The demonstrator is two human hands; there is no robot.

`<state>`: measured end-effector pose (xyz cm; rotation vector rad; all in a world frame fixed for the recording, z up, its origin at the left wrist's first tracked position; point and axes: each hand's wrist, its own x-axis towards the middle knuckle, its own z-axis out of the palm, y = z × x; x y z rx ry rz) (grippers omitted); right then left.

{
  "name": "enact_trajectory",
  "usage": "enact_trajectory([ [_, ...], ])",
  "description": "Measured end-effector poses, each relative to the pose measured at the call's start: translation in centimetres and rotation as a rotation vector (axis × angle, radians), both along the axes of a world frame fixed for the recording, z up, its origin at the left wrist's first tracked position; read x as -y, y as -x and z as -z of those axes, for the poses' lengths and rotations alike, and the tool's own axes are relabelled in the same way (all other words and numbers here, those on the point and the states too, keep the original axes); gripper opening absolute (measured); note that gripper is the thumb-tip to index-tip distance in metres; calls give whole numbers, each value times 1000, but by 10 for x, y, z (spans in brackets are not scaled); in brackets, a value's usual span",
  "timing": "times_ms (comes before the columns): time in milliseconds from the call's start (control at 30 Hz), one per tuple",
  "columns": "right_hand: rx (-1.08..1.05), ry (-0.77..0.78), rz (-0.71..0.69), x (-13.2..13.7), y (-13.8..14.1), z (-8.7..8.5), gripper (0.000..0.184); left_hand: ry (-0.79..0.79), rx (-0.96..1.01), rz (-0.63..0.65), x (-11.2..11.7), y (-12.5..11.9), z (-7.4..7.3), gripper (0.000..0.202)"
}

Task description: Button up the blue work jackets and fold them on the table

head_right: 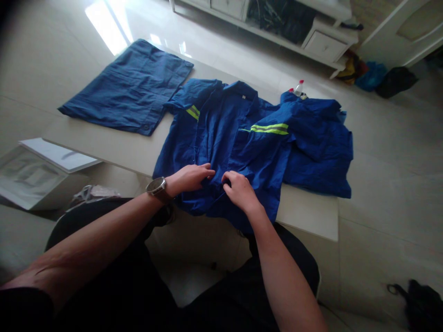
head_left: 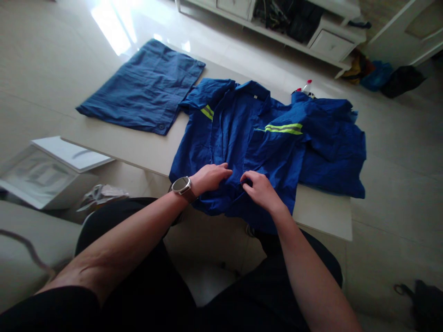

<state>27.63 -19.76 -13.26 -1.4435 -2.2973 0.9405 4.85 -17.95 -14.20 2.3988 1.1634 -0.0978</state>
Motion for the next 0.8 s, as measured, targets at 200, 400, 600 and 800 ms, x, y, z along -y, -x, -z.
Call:
enact_trajectory([
  [200,17,-11,-7,-1,5,3,18,26,-58,9,3,-6,14,20],
  [400,-2,-29,-4,-1,8,1,17,-3,-18,-38,3,-4,12,16],
  [600,-79,-78,62,-1,10,-3,14,8,140,-40,1,-7,-5,27],
  [800,-147,-107,123,-2,15,-7,12,11,348,-183,7,-14,-8,28],
])
